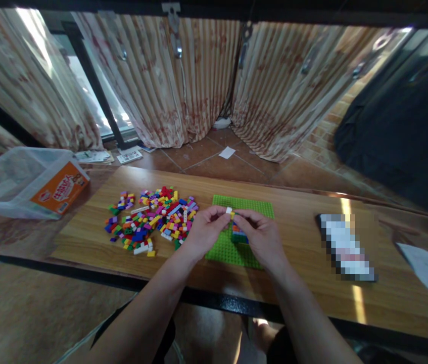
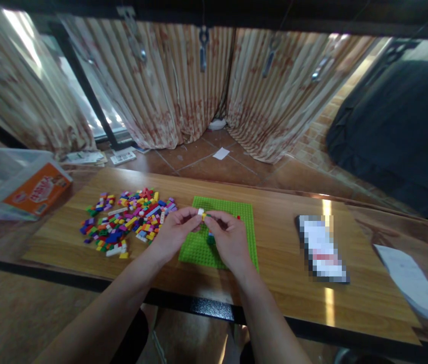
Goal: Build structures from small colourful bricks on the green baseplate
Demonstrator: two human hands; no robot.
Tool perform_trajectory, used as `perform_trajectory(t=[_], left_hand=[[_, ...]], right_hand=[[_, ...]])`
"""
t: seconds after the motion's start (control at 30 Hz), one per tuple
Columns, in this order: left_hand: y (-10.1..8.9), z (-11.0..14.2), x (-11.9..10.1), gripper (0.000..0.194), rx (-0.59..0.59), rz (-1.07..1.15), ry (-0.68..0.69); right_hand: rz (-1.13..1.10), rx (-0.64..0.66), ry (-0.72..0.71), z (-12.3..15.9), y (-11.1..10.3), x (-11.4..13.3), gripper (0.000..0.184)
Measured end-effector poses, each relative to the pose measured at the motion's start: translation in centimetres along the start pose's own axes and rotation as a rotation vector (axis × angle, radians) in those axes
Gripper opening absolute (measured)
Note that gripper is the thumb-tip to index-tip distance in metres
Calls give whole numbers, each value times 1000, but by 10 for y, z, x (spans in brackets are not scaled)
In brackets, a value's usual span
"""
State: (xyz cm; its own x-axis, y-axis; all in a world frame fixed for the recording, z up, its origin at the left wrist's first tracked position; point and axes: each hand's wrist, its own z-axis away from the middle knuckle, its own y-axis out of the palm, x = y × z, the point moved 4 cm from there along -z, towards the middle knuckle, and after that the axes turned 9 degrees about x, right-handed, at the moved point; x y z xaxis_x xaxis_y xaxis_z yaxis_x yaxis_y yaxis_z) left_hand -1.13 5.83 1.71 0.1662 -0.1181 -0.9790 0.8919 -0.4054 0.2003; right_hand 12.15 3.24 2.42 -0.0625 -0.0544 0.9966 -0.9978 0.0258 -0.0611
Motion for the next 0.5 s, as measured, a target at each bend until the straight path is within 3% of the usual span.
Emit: perform_trajectory(t=[0.5], left_hand=[[2,4,3,27,62,342,-81]], right_hand=[[-375,22,140,1,5,-8,21]])
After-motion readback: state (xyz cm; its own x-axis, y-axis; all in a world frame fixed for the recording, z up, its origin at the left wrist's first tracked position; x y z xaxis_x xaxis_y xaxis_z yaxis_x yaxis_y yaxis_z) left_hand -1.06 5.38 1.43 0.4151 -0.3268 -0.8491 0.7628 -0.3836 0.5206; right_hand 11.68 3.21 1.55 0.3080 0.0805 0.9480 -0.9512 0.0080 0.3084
